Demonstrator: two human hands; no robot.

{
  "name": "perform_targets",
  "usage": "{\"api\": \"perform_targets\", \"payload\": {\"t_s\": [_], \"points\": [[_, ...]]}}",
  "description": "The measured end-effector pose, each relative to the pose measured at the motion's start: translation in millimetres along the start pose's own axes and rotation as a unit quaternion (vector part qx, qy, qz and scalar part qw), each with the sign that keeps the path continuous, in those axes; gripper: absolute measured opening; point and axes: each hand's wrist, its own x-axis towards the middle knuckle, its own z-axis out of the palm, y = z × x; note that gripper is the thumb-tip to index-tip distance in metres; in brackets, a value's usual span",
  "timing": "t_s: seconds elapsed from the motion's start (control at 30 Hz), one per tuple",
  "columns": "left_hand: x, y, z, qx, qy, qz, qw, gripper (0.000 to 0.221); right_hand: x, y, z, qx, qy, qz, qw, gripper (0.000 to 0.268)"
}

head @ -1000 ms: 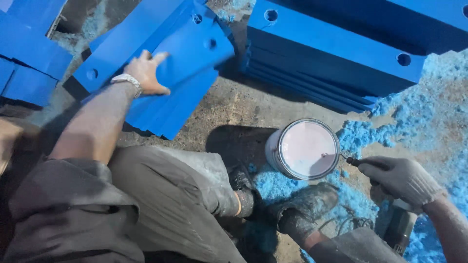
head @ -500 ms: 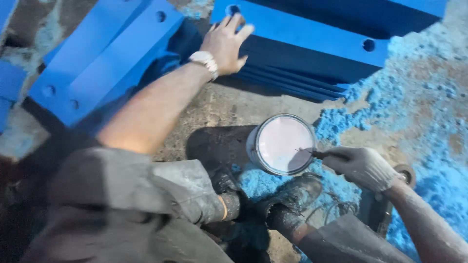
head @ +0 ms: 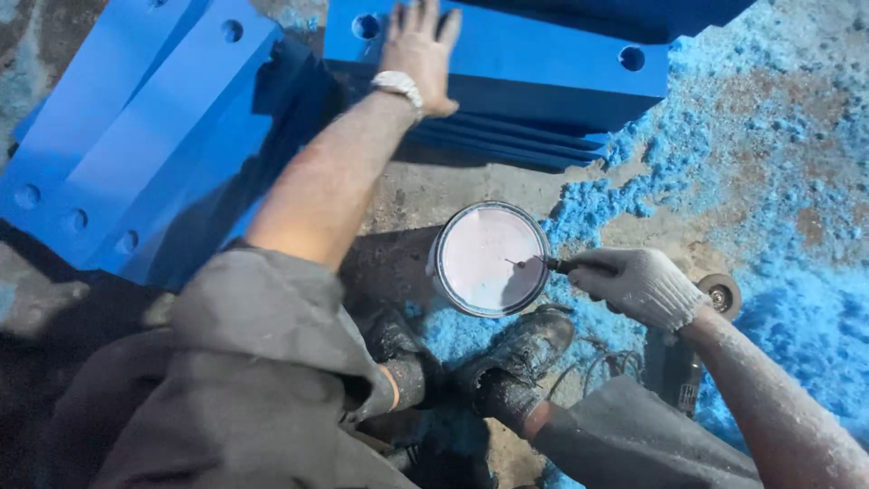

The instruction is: Applying white paint to mark specific holes on blue industrial components.

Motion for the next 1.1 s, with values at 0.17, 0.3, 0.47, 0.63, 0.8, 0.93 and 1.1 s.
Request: {"api": "perform_targets", "payload": {"t_s": [0.17,0.3,0.47,0.63,0.8,0.93,1.1], "points": [[61,43,75,-0.093,0.105,0.036,0.99,0.132,-11,-15,-7,0.001,0.003,0.004,1.0,0.038],[31,51,-6,-0.067,-0.008,0.019,0.998,0.133,-24,-29,-26,-0.036,0.005,0.0,0.999,0.038],[-11,43,-36,-0.137,-0.111,0.013,0.984,0.125,-47,-34,-60,-0.148,-0.048,-0.009,0.988,0.031],[-84,44,-68,-0.161,-0.123,0.065,0.977,0.124,-61,-15,-86,-0.136,0.007,-0.048,0.99,0.033],[-157,62,-80,-0.203,-0.144,0.106,0.963,0.12,-82,-32,-95,-0.165,0.068,0.034,0.983,0.037],[-193,77,-67,-0.178,-0.098,0.125,0.971,0.122,-70,-8,-85,-0.225,0.094,0.013,0.97,0.038],[-194,86,-60,-0.189,-0.104,0.136,0.967,0.129,-70,-10,-75,-0.251,0.078,0.009,0.965,0.037]]}}
